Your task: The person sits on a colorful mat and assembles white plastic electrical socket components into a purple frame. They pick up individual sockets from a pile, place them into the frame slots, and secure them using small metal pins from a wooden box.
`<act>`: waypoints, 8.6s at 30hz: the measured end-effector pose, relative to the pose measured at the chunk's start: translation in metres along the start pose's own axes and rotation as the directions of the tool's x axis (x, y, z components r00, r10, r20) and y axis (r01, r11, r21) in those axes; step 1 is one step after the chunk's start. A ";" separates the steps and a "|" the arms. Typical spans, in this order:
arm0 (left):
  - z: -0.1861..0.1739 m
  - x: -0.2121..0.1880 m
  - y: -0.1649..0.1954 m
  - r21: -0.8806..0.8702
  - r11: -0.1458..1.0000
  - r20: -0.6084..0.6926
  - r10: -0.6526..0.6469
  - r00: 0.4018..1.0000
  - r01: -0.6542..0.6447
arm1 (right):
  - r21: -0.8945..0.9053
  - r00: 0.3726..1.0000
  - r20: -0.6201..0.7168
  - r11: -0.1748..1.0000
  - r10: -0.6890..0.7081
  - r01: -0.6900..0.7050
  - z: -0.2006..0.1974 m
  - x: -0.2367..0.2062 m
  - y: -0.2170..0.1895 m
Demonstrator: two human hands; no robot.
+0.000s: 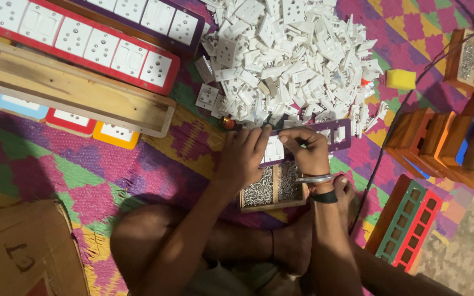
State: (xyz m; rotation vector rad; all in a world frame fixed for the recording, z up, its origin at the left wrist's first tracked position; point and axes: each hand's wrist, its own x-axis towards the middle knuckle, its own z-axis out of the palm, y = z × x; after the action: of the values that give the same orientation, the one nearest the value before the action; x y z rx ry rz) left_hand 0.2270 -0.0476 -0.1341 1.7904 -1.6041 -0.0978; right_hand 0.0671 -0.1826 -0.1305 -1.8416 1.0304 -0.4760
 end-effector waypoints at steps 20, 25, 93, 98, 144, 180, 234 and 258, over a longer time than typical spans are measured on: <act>0.010 -0.005 0.003 -0.067 0.998 -0.045 -0.013 0.999 0.010 | -0.282 0.962 -0.104 0.935 -0.254 0.216 0.011 -0.008 -0.026; 0.008 -0.006 0.002 0.000 1.000 -0.009 -0.005 1.000 0.005 | -0.436 0.955 -0.003 0.860 -0.297 0.266 0.012 -0.008 -0.040; -0.016 0.007 -0.008 0.061 0.960 -0.071 -0.269 0.960 0.274 | -0.603 0.957 0.111 0.747 -0.269 0.280 0.064 -0.084 -0.028; -0.017 0.007 -0.009 0.032 0.966 -0.029 -0.257 0.966 0.258 | -0.322 0.953 -0.119 0.918 -0.280 0.229 0.061 -0.088 -0.024; -0.011 0.004 0.014 -0.188 0.954 0.044 -0.230 0.972 0.235 | 0.557 0.873 -0.262 0.803 0.412 -0.212 0.010 -0.035 -0.002; -0.004 0.019 0.007 -0.747 -0.626 0.543 -0.376 0.751 0.226 | -0.582 0.973 -0.086 0.804 -0.212 0.123 0.024 -0.111 0.028; 0.006 0.005 0.013 -0.816 -0.452 0.502 -0.248 0.828 0.360 | 0.388 0.948 -0.236 0.915 0.213 -0.109 0.027 -0.026 -0.014; 0.009 0.008 0.015 -0.701 -0.623 0.616 -0.285 0.734 0.347 | -0.265 0.906 -0.421 0.961 -0.046 -0.075 0.029 -0.030 -0.035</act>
State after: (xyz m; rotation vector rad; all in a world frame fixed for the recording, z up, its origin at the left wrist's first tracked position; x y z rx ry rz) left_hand 0.2117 -0.0586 -0.1291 0.5136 0.0170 -1.4974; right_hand 0.0858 -0.1349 -0.1112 -2.0208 1.4647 -0.7817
